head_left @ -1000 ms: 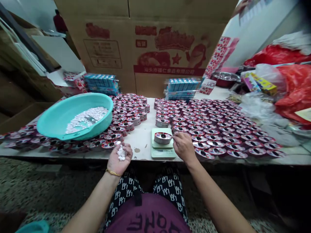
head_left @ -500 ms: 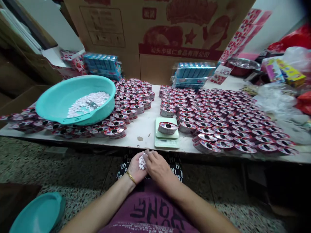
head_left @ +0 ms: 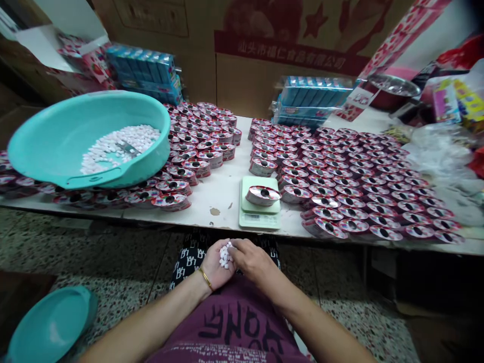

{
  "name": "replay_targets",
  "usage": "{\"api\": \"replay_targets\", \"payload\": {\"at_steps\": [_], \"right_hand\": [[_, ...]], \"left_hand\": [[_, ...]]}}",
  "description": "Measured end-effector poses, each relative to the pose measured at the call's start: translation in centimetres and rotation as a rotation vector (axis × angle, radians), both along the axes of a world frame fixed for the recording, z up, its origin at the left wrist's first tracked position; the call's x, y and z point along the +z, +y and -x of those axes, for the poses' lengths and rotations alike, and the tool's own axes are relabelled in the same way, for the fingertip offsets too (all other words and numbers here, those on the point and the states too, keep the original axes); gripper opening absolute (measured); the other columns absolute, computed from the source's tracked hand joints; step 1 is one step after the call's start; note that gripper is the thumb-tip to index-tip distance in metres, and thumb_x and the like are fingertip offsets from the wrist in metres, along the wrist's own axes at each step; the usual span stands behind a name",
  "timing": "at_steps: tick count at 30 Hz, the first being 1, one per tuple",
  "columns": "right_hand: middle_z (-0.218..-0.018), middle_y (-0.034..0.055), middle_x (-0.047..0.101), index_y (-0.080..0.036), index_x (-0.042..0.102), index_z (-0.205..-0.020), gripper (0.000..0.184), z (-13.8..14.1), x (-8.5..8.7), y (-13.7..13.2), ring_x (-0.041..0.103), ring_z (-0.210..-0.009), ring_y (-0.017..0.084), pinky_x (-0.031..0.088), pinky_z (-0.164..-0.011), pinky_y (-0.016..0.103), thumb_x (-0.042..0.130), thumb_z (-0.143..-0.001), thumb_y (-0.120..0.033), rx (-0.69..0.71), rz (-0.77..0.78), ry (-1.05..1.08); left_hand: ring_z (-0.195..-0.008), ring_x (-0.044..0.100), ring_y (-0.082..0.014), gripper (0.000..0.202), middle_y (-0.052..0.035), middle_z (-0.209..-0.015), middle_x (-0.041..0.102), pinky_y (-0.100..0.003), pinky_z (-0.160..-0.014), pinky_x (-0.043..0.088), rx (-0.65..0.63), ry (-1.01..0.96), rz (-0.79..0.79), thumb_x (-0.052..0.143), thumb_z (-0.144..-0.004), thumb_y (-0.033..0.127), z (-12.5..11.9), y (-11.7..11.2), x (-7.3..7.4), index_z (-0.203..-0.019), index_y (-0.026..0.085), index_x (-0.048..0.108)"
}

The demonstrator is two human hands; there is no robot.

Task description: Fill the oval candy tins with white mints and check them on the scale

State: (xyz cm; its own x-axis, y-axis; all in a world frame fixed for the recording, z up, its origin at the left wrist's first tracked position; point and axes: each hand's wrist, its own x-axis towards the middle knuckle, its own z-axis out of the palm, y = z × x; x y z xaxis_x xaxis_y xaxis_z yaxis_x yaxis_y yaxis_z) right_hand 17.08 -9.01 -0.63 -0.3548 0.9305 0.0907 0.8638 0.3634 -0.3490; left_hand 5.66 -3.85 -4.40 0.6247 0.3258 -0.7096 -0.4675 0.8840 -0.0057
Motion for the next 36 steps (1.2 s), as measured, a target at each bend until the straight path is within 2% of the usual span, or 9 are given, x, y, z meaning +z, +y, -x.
{"api": "replay_targets", "payload": {"at_steps": [3,5,9,12,15,21,30,33,36], "right_hand": [[-0.094,0.0068,0.055,-0.017,0.054,-0.099,0.021,-0.6,-0.7,0.2,0.05,-0.086,0.015,0.046,-0.072,0.025,0.04,-0.083,-0.019,-0.037,-0.013,0.193],[-0.093,0.006,0.055,-0.019,0.054,-0.101,0.023,-1.1,-0.5,0.5,0.051,-0.085,0.013,0.046,-0.073,0.025,0.04,-0.084,-0.02,-0.054,-0.007,0.315],[-0.091,0.0045,0.055,-0.022,0.055,-0.101,0.023,-3.0,1.7,1.5,0.053,-0.082,0.011,0.046,-0.072,0.023,0.042,-0.082,-0.019,-0.142,-0.052,0.445],[-0.091,0.0039,0.057,-0.023,0.058,-0.097,0.021,-5.5,3.9,3.0,0.054,-0.083,0.012,0.047,-0.073,0.026,0.045,-0.081,-0.02,-0.28,-0.182,0.43],[-0.089,0.0029,0.058,-0.023,0.06,-0.094,0.019,-8.0,5.3,5.2,0.055,-0.082,0.012,0.046,-0.074,0.029,0.047,-0.079,-0.022,-0.381,-0.311,0.361],[-0.085,0.0038,0.061,-0.02,0.062,-0.091,0.019,-9.9,4.7,8.3,0.057,-0.077,0.013,0.046,-0.071,0.026,0.047,-0.08,-0.024,-0.391,-0.324,0.187],[-0.087,0.0051,0.063,-0.019,0.061,-0.095,0.022,-10.3,3.6,8.2,0.057,-0.08,0.015,0.046,-0.071,0.028,0.044,-0.081,-0.021,-0.372,-0.348,0.107],[-0.089,0.0053,0.062,-0.02,0.061,-0.093,0.022,-10.4,4.3,7.8,0.057,-0.083,0.015,0.045,-0.075,0.031,0.043,-0.081,-0.02,-0.398,-0.374,0.131],[-0.089,0.0038,0.062,-0.021,0.062,-0.092,0.02,-9.9,5.4,6.7,0.057,-0.083,0.015,0.045,-0.077,0.031,0.045,-0.08,-0.021,-0.472,-0.398,0.259]], "left_hand": [[-0.053,0.056,-0.0087,0.011,-0.0031,-0.058,0.059,-0.019,-0.054,0.045,-0.013,-0.03,0.008,0.047,-0.073,0.015,-0.4,0.1,0.0,-0.066,0.01,0.054],[-0.054,0.057,-0.0089,0.011,-0.0038,-0.06,0.06,-0.02,-0.056,0.046,-0.011,-0.086,0.015,0.047,-0.073,0.015,-0.6,0.2,0.1,-0.068,0.009,0.055],[-0.067,0.061,-0.0138,0.013,-0.0076,-0.067,0.063,-0.027,-0.068,0.048,0.001,-0.14,0.018,0.046,-0.074,0.015,-0.6,0.5,0.3,-0.071,0.008,0.057],[-0.09,0.058,-0.0229,0.013,-0.0138,-0.084,0.064,-0.034,-0.077,0.047,-0.023,-0.072,0.035,0.048,-0.073,0.017,-0.3,0.7,0.3,-0.071,0.009,0.057],[-0.098,0.054,-0.0263,0.012,-0.0149,-0.089,0.063,-0.035,-0.078,0.047,-0.018,-0.036,0.047,0.05,-0.072,0.018,0.0,0.9,0.2,-0.071,0.009,0.058],[-0.096,0.055,-0.0273,0.012,-0.0146,-0.087,0.064,-0.035,-0.076,0.048,0.004,-0.039,0.037,0.05,-0.071,0.017,0.4,1.1,0.5,-0.071,0.008,0.058],[-0.093,0.057,-0.0247,0.011,-0.0136,-0.085,0.065,-0.034,-0.076,0.048,-0.012,-0.033,0.03,0.049,-0.072,0.017,0.8,0.9,1.0,-0.07,0.009,0.057],[-0.093,0.057,-0.0247,0.012,-0.0136,-0.086,0.065,-0.034,-0.076,0.048,-0.018,-0.042,0.025,0.05,-0.072,0.018,0.8,0.8,0.9,-0.07,0.009,0.058],[-0.09,0.058,-0.0243,0.012,-0.013,-0.083,0.065,-0.033,-0.074,0.049,-0.015,-0.043,0.027,0.05,-0.072,0.017,0.4,1.1,0.6,-0.071,0.009,0.058]]}}
